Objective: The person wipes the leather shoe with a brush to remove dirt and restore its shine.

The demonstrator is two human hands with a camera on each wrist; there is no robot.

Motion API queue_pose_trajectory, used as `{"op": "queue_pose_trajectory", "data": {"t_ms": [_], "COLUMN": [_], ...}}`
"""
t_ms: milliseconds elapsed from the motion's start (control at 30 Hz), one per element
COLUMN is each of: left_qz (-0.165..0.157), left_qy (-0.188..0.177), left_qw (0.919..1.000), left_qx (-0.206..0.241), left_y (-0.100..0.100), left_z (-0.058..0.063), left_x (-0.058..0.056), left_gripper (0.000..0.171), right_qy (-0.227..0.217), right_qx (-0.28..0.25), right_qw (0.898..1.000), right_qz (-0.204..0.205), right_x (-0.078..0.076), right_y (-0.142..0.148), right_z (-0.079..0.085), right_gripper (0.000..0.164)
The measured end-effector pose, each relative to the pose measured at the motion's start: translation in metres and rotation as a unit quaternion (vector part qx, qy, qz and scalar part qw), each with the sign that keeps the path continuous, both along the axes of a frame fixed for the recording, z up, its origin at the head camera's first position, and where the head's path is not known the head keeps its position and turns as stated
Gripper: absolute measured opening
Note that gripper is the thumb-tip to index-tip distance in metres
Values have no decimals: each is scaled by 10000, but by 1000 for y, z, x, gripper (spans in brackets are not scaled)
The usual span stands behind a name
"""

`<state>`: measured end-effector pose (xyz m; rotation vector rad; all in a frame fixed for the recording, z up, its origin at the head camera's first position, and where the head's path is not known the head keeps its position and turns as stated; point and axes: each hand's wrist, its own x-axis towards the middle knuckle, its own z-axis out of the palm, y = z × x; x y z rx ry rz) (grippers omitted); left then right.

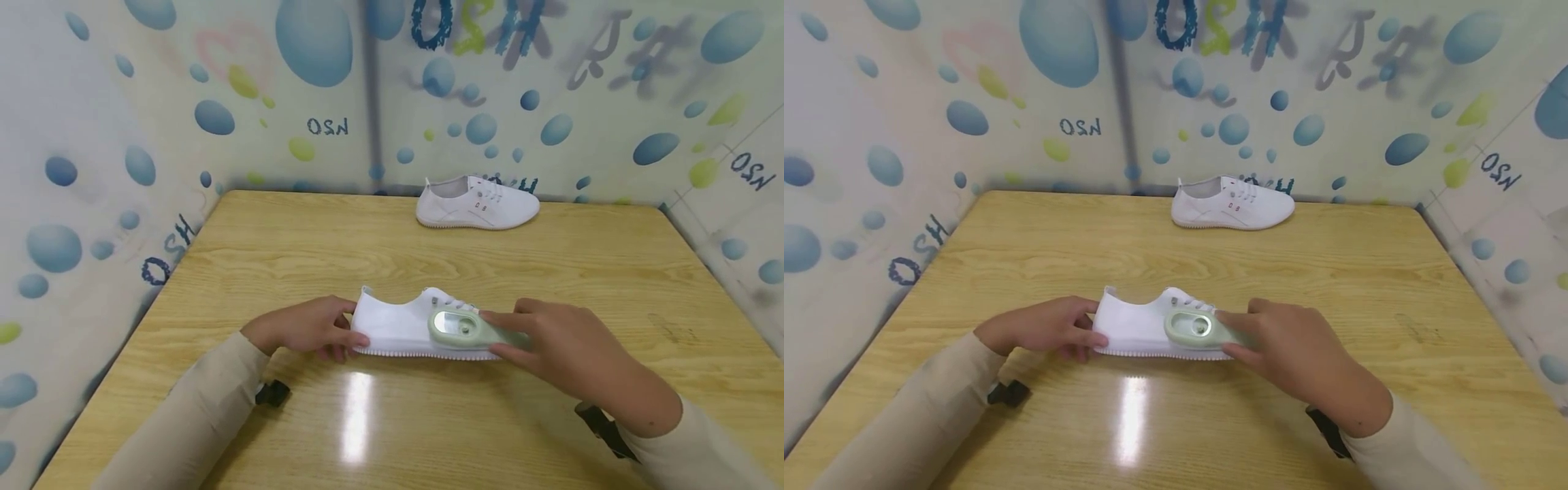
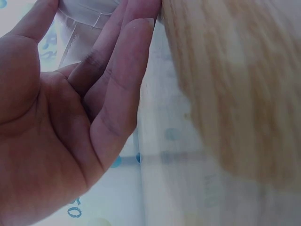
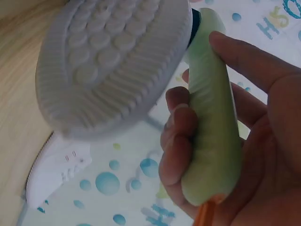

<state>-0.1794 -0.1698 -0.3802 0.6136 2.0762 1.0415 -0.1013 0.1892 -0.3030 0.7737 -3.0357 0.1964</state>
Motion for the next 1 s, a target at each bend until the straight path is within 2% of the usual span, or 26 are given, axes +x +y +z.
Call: {"op": "queue_pose_trajectory", "data": {"t_ms": [367, 633, 800, 1000], "left_qz": [42, 67, 90, 112], "left_qy": [-47, -28, -26, -45], "left_qw": [10000, 10000, 10000, 9999], "left_qx": [25, -11, -25, -12], "left_y": [0, -1, 0, 1], "left_z": [-1, -2, -1, 1], "left_x": [-1, 1, 1, 2], "left_gripper": [35, 36, 35, 35], "right_qy": [-74, -39, 147, 35], "right_qx": [143, -270, -520, -259], "right_qw": [9996, 9996, 9983, 9997], "right_qz": [-236, 50, 207, -22], "right_x": [7, 2, -1, 0], "right_y": [32, 9, -6, -5], "right_z": [10, -3, -11, -6], "right_gripper": [41, 41, 41, 42]}}
